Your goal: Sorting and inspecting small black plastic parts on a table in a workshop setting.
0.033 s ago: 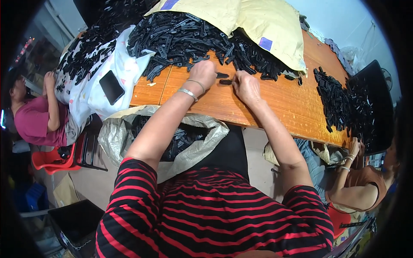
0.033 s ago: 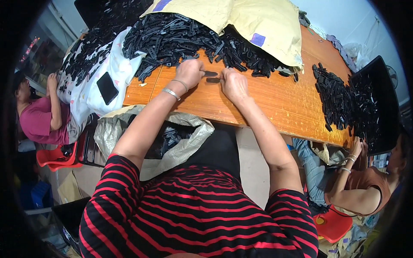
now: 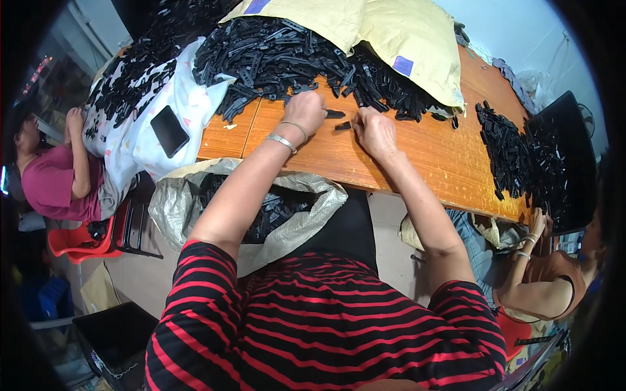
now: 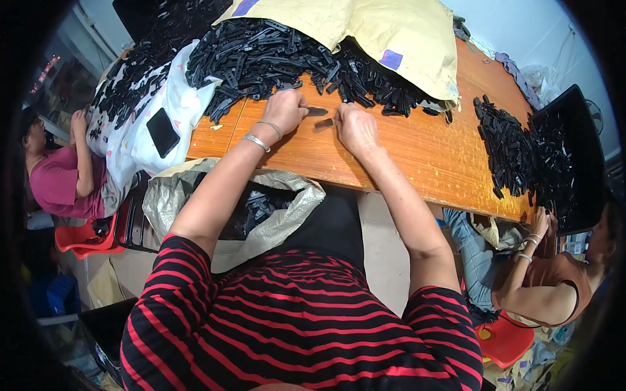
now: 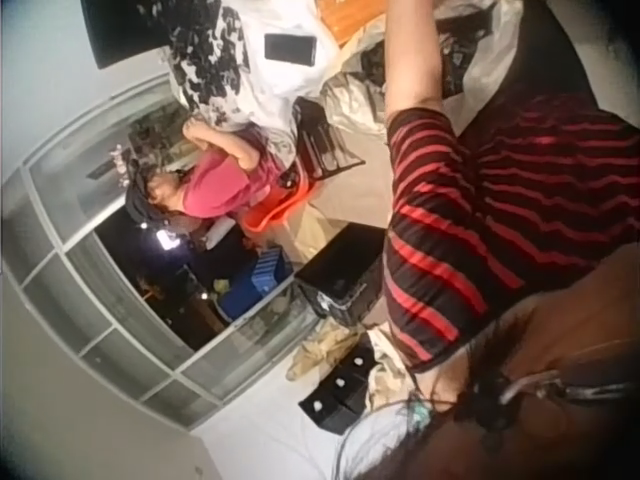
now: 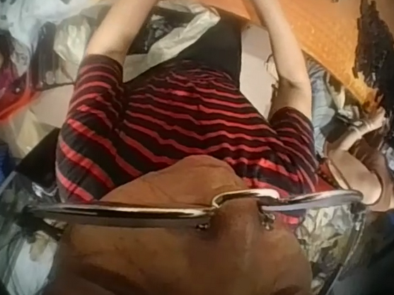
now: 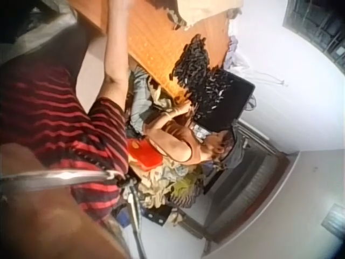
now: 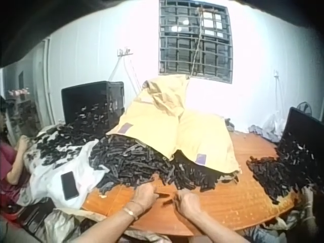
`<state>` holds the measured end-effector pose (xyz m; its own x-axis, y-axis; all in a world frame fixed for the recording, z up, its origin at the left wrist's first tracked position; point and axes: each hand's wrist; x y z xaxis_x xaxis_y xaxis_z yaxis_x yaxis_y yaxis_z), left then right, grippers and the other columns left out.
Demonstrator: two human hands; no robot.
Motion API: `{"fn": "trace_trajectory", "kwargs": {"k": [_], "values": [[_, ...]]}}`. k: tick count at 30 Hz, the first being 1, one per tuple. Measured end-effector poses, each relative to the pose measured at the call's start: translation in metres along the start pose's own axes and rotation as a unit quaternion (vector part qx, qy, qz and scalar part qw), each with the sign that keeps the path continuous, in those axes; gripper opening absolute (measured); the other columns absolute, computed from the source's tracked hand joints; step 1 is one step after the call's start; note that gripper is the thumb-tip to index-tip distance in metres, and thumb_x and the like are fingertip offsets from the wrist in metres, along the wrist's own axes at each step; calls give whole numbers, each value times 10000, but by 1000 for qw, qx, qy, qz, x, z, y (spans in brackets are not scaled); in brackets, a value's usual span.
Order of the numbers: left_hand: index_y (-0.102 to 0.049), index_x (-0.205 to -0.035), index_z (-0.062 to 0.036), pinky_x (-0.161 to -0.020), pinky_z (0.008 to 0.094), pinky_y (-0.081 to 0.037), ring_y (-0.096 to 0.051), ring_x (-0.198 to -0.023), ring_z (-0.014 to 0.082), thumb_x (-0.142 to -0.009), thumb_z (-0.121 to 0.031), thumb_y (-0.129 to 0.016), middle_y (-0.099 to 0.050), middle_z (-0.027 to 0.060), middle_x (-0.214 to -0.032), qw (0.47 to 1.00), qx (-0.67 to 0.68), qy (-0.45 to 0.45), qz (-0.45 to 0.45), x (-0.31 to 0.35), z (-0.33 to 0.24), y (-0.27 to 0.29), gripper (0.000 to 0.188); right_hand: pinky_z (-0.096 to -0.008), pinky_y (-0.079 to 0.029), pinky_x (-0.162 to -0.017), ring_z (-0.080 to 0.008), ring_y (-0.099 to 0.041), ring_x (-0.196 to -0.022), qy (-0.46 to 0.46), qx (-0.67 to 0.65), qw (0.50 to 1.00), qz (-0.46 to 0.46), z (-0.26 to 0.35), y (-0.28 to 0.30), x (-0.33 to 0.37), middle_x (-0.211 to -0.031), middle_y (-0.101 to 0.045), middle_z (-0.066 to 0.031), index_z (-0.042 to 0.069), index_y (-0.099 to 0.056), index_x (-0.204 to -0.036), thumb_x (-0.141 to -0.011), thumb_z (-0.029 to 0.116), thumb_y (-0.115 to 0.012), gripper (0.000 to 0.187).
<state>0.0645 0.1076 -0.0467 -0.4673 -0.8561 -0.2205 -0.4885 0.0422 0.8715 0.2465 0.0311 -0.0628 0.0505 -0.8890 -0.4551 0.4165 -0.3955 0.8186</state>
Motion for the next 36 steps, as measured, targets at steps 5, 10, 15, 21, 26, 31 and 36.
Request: {"fn": "trace_trajectory", "kwargs": {"k": [5, 10, 15, 21, 26, 31, 36], "values": [[-724, -859, -66, -778, 407, -506, -632, -869, 327, -788, -183, -680, -659, 152, -922, 999, -20, 49, -12, 20, 8, 13, 143, -429, -496, -675, -358, -616, -765, 3, -2, 1000, 27, 10, 14, 1, -854, -616, -150, 41, -614, -846, -779, 43, -644, 73], [-702, -931, -67, -770, 413, -502, -622, -875, 326, -779, -175, -696, -622, 129, -958, 998, -11, -20, -65, 34, 3, 12, 187, -434, -498, -697, -359, -614, -783, 55, -34, 996, 67, 31, 21, 2, -869, -593, -139, 57, -644, -948, -827, 92, -636, 127], [-656, -841, -56, -719, 404, -506, -619, -815, 308, -755, -146, -710, -596, 123, -893, 984, -95, -126, -78, 34, 4, -3, 136, -441, -505, -697, -364, -627, -788, 41, 23, 990, 135, 47, 29, 2, -914, -613, -158, 43, -649, -931, -769, 166, -703, 210], [-655, -869, -50, -681, 387, -509, -625, -752, 290, -778, -120, -686, -621, 127, -825, 989, -29, -103, -97, 33, 10, -5, 119, -438, -503, -716, -344, -635, -817, 49, 15, 985, 166, 31, 15, 0, -854, -621, -180, 51, -628, -1004, -740, 118, -717, 287], [-619, -1028, -31, -617, 276, -519, -622, -669, 158, -851, -95, -646, -658, 87, -851, 913, 398, 84, 14, 40, -4, 16, 191, -271, -496, -568, -144, -629, -676, -175, -481, 858, 43, 33, 23, -6, -769, -593, -50, 1, -597, -1081, -834, 19, -671, 259], [-541, -1147, 12, -650, 207, -530, -634, -727, 99, -889, -95, -632, -658, 69, -912, 745, 649, 134, 80, 49, -16, 24, 295, -205, -515, -609, -101, -617, -666, -227, -586, 766, -137, 58, 12, -5, -850, -637, -52, -9, -597, -1066, -861, 41, -662, 221], [-510, -1160, 40, -707, 223, -538, -630, -781, 109, -854, -50, -668, -636, 80, -944, 736, 664, 129, -8, 62, -35, 22, 355, -192, -479, -655, -53, -590, -737, -200, -541, 809, -112, 64, 2, 10, -867, -661, -35, -32, -636, -1013, -826, 10, -685, 198]]}}
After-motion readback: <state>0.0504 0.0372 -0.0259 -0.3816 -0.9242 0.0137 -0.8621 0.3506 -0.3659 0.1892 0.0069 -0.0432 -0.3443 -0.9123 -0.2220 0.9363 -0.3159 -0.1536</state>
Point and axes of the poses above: each hand's wrist, its own x-axis away from the middle knuckle, its own y-axis out of the back of the hand, z = x × y
